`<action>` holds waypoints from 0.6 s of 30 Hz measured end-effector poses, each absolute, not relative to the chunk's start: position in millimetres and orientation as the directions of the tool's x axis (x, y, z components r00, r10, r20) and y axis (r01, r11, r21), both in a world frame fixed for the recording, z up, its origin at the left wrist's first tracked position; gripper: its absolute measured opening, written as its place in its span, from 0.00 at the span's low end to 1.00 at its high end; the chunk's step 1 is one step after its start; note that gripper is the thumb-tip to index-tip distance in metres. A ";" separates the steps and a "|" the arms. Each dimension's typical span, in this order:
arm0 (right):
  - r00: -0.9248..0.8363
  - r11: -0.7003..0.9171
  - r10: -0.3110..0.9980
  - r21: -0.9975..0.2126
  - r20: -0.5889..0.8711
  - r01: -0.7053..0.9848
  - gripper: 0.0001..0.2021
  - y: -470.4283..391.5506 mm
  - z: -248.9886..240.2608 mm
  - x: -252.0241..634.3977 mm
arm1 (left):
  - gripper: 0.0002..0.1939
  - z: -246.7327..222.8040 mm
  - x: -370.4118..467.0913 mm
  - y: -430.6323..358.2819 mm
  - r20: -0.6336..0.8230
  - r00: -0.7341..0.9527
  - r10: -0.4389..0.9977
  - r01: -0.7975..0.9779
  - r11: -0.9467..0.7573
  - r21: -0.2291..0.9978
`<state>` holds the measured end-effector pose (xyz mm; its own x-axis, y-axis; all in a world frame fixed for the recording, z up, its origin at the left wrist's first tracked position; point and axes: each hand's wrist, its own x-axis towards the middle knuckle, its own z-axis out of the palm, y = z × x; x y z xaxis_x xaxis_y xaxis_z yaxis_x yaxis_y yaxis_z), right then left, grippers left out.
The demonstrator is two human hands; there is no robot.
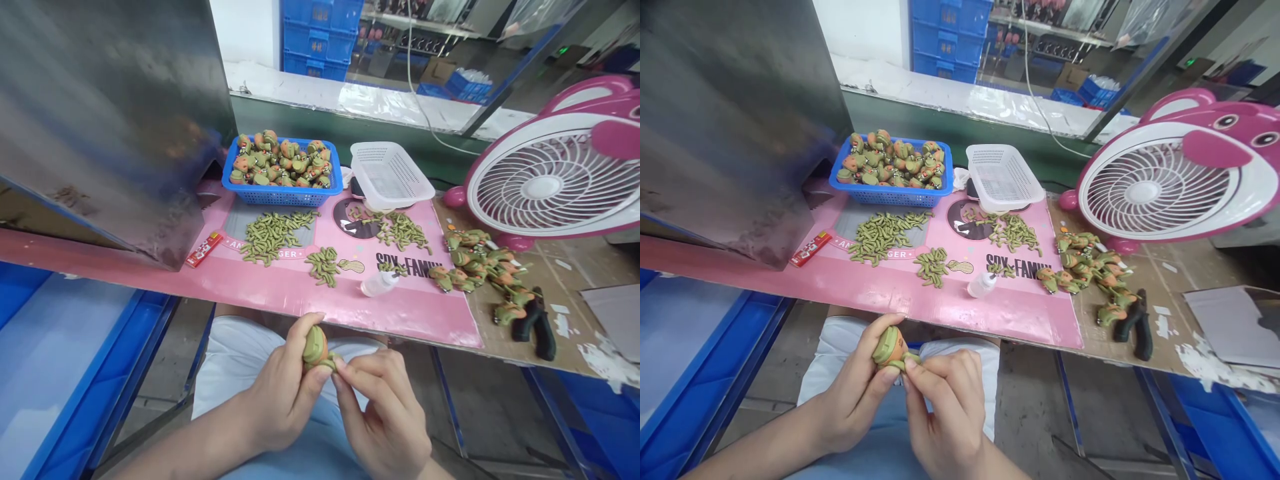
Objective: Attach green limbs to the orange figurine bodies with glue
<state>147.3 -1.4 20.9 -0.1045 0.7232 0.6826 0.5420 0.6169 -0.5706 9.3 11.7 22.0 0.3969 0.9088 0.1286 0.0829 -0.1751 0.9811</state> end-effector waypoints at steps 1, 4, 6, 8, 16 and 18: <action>-0.118 0.621 0.726 -0.572 0.677 0.536 0.11 -0.7 20.8 148.4 | 0.19 22.2 9.5 11.7 0.106 0.388 0.916 0.065 -0.142 0.988; -0.158 0.640 0.728 -0.578 0.667 0.506 0.10 3.8 20.6 153.6 | 0.17 21.0 11.8 13.8 -0.066 0.330 0.942 -0.096 0.103 0.990; -0.137 0.632 0.734 -0.595 0.665 0.497 0.10 8.0 19.8 157.5 | 0.17 19.5 13.7 17.0 -0.224 0.326 0.919 -0.290 0.323 0.901; -0.107 0.600 0.760 -0.628 0.641 0.496 0.11 12.5 18.7 160.6 | 0.18 18.1 14.8 20.9 -0.357 0.379 0.854 -0.427 0.504 0.751; -0.332 0.411 0.896 -0.836 0.296 0.364 0.22 25.7 15.4 165.7 | 0.23 16.9 14.9 30.5 -0.461 0.709 0.533 -0.383 0.841 0.383; -0.336 0.371 0.910 -0.841 0.244 0.394 0.19 26.5 15.0 166.2 | 0.31 18.1 16.1 29.7 -0.460 0.714 0.528 -0.338 0.835 0.434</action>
